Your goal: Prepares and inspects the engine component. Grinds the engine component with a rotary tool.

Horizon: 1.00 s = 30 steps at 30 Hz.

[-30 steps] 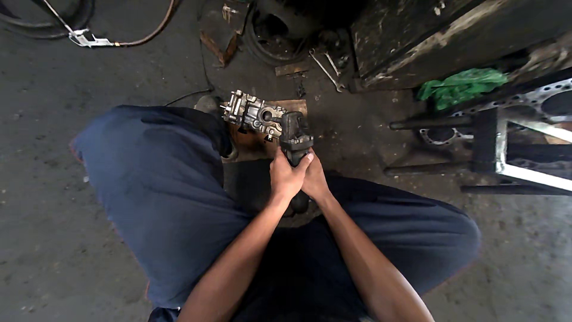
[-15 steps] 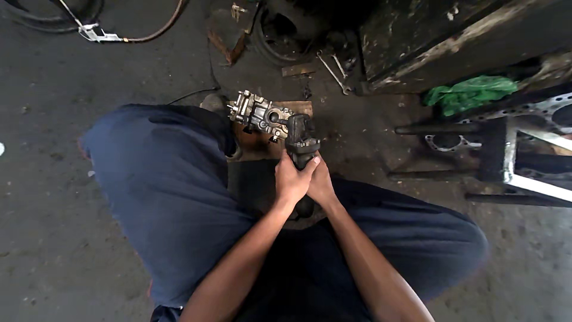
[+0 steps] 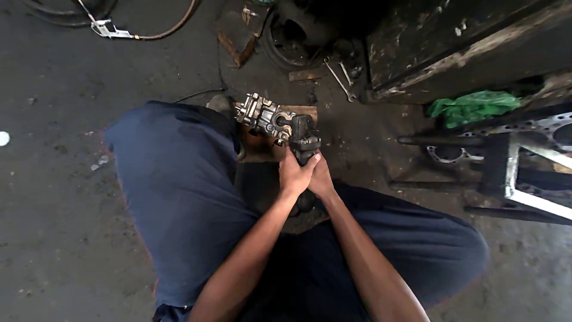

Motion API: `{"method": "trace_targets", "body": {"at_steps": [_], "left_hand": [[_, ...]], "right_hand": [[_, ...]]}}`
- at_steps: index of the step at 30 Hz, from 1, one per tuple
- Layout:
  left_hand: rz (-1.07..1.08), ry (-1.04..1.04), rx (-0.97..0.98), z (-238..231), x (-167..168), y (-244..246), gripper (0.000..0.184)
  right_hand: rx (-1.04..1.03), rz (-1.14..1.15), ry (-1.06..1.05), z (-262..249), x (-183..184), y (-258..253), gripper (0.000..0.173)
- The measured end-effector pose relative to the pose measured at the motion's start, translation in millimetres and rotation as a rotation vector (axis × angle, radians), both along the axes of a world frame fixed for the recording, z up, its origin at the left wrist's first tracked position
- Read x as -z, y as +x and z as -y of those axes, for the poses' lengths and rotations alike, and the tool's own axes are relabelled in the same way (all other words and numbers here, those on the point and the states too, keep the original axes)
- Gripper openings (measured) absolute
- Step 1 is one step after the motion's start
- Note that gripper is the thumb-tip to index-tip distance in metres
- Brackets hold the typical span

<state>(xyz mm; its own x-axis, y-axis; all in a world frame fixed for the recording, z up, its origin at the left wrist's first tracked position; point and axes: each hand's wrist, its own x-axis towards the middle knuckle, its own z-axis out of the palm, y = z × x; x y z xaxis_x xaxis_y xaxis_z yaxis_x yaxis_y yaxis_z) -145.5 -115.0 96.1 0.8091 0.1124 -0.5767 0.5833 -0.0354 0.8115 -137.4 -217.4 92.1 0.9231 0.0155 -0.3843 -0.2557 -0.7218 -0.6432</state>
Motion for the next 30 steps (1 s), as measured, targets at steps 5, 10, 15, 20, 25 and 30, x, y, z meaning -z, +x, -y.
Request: {"method": "trace_targets", "body": {"at_steps": [5,10,15,20,25,30], "left_hand": [[-0.005,-0.007,0.064,3.8,-27.1,-5.7,0.075],[-0.001,-0.020,0.083,2.5,-30.5,-7.1,0.074],[-0.004,-0.031,0.038,0.1,-17.1,-2.9,0.079],[0.080,-0.098,0.000,3.0,-7.0,-5.4,0.084],[0.032,-0.099,0.006,4.2,-17.0,-11.3,0.078],[0.005,-0.062,0.029,3.1,-29.0,-12.4,0.073]], "right_hand": [[-0.024,-0.008,-0.046,6.5,-33.0,-4.6,0.057],[-0.010,-0.013,-0.060,5.8,-38.9,-5.3,0.057],[-0.023,-0.037,-0.057,0.1,-28.7,0.8,0.052],[-0.012,0.040,-0.113,0.0,-25.2,-4.2,0.051],[-0.035,-0.006,-0.108,3.6,-35.2,-7.5,0.055],[-0.056,-0.027,-0.074,6.8,-41.7,-8.4,0.053]]}}
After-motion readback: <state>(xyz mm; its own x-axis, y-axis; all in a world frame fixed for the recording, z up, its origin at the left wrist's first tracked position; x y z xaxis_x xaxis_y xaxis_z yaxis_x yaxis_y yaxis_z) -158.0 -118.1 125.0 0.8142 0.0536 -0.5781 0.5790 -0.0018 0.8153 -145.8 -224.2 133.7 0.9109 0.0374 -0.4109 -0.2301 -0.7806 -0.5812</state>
